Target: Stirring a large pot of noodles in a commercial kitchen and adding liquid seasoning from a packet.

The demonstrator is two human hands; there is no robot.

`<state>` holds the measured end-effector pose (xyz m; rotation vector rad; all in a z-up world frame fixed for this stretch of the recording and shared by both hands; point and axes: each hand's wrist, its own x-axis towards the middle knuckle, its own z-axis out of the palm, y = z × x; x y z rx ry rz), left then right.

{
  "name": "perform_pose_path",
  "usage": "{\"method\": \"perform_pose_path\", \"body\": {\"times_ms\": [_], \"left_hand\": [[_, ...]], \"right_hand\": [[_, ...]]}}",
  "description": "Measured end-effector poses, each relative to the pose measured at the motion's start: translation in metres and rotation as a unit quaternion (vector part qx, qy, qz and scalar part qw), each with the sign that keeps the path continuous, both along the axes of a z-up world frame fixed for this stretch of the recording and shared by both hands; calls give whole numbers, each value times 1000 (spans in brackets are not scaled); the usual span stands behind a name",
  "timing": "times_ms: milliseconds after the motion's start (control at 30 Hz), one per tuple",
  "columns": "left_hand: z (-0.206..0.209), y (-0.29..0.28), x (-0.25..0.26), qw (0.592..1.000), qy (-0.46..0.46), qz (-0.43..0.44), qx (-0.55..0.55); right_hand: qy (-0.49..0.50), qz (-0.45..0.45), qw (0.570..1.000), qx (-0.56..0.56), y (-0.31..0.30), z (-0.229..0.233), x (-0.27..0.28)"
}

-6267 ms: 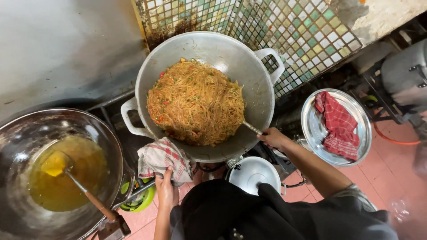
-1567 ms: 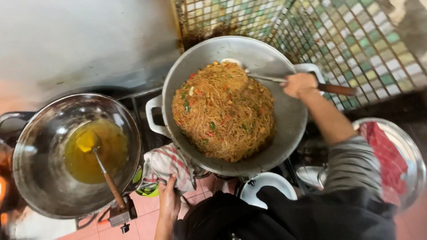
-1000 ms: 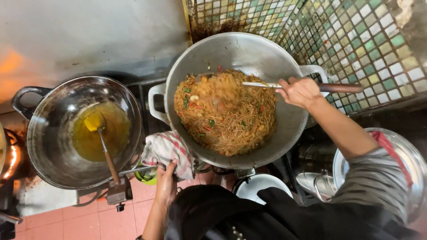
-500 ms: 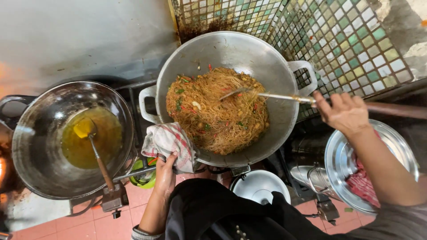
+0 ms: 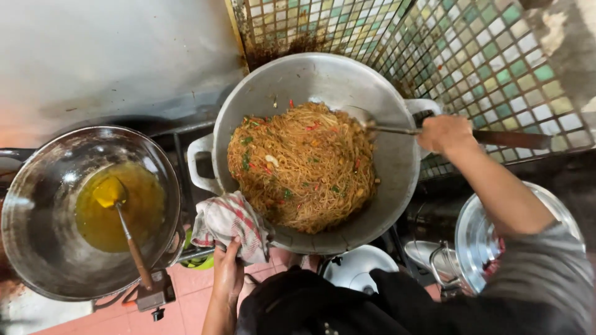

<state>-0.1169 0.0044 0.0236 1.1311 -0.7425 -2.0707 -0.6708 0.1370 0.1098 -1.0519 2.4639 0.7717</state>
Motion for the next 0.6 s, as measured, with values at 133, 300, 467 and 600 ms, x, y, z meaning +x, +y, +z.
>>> {"method": "perform_pose_path", "body": {"times_ms": [133, 300, 467, 600], "left_hand": [[14, -2, 2, 1000, -7, 19, 4], [11, 0, 7, 999, 18, 17, -23], [22, 13, 12, 999, 24, 9, -34], [20, 19, 31, 999, 22, 4, -32]], "right_hand": [[-161, -69, 981, -81, -20, -102, 12], [-257, -202, 931, -163, -33, -135, 71], [-272, -240, 908, -208, -11, -116, 87], [-211, -224, 932, -191, 4, -51, 119]]}}
